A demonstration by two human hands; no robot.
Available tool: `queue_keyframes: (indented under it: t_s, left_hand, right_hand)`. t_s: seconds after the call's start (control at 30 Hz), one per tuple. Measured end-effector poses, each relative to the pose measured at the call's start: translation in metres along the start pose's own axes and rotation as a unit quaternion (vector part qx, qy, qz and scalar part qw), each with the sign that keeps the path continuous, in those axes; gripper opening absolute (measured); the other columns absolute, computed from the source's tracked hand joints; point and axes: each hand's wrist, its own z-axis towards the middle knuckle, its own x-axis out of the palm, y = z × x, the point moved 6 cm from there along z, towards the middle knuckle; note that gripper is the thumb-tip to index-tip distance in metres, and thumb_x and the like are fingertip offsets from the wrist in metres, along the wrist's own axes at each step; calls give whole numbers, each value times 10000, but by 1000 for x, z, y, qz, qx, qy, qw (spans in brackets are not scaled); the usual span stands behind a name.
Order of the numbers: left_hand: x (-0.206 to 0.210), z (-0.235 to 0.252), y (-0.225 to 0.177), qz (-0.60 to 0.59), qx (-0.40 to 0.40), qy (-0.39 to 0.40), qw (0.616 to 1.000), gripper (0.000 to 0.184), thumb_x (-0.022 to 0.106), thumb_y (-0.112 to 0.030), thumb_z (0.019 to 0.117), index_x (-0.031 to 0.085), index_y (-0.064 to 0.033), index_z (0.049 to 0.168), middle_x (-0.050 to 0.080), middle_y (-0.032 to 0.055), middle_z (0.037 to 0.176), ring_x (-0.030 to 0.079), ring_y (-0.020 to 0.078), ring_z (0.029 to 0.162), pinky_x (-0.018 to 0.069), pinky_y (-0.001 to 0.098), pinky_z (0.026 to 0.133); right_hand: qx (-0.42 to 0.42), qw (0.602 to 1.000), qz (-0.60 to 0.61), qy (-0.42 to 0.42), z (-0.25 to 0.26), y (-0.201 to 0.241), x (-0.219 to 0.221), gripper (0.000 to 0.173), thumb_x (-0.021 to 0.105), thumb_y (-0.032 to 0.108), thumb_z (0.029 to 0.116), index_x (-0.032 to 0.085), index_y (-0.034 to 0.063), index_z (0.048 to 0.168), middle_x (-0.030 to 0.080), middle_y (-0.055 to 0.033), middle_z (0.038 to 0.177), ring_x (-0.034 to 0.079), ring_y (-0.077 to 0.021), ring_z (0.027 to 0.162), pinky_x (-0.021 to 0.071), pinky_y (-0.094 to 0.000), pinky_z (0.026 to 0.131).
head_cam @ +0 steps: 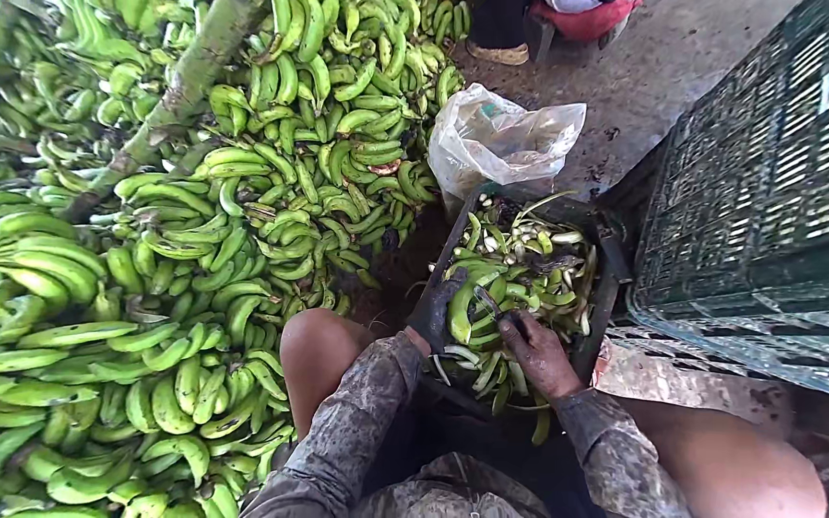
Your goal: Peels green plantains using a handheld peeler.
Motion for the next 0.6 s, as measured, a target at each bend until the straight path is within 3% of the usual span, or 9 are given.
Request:
queue_keyframes:
  t_s: [0.07, 0.17, 0.2, 0.27, 0.33, 0.4, 0.47, 0.53, 0.6]
  left_hand:
    - [-2, 6, -1, 37, 7, -18, 999, 303, 326, -253, 1128, 539, -67, 1238, 568, 6, 830, 540, 56, 645, 492, 208, 634]
    - [-13, 51, 33, 83, 75, 0, 994, 488, 399, -461, 1093, 526, -155, 1452, 654, 102, 1246, 640, 177, 1040, 533, 405, 910]
    - [-11, 57, 40, 111, 86, 2, 990, 509, 411, -499, 1081, 532, -168, 1449, 650, 112, 1264, 640, 196, 1068, 533, 431, 924]
    - [0, 53, 46, 169, 103, 23, 980, 485, 392, -452, 1098, 581, -106, 1381, 657, 127, 1222, 638, 200, 1060, 530, 427, 935]
    - [8, 42, 47, 199, 113, 36, 973, 492, 361, -431, 1108, 624, -70, 1314, 673, 143, 1154, 647, 210, 1013, 536, 442, 913]
    - [6, 36, 52, 160, 110, 53, 979, 550, 347, -531, 1085, 652, -106, 1257, 690, 99, 1031, 671, 177, 886, 582, 410, 803]
    - [0, 29, 63, 86, 88, 99, 988, 542, 381, -534, 1078, 651, -95, 1246, 690, 98, 988, 680, 179, 839, 604, 389, 768]
    - [1, 24, 60, -13, 56, 106, 993, 487, 378, -457, 1094, 646, -54, 1143, 662, 83, 848, 649, 160, 679, 586, 325, 634]
    - [-1, 38, 53, -46, 53, 77, 995, 452, 386, -445, 1099, 614, -60, 1168, 643, 74, 827, 622, 157, 630, 568, 314, 591]
  right_hand:
    - [-35, 999, 15, -4, -4, -3, 1, 459, 480, 357, 1063, 642, -32, 1245, 695, -153, 990, 663, -197, 879, 538, -392, 828]
    - [-60, 996, 12, 57, -7, 2, 12, 484, 482, 386, 1057, 642, -27, 1252, 708, -171, 1051, 691, -240, 962, 559, -436, 891]
    - [-48, 996, -5, 68, -3, 1, 13, 460, 492, 372, 1065, 634, -24, 1251, 701, -184, 1067, 691, -270, 983, 556, -463, 907]
    - [-1, 997, -68, 33, 12, -13, 0, 402, 582, 323, 1055, 636, -17, 1262, 688, -231, 1160, 688, -365, 1066, 543, -566, 958]
    - [17, 988, -137, -74, 23, -29, -27, 444, 667, 322, 1010, 632, -28, 1281, 642, -280, 1263, 650, -458, 1142, 511, -654, 975]
    - [63, 970, -159, -176, 23, -39, -56, 478, 629, 361, 1030, 609, -41, 1288, 627, -308, 1266, 645, -492, 1134, 511, -677, 946]
    - [135, 956, -143, -218, 23, -50, -78, 550, 543, 439, 1062, 568, -42, 1327, 607, -332, 1282, 635, -519, 1134, 495, -706, 935]
    - [117, 963, -121, -211, 18, -52, -77, 529, 543, 438, 1062, 585, -34, 1297, 655, -312, 1161, 670, -491, 1032, 512, -696, 879]
    - [46, 983, -78, -160, 14, -40, -57, 466, 589, 378, 1050, 600, -26, 1281, 688, -254, 1033, 693, -412, 929, 545, -635, 831]
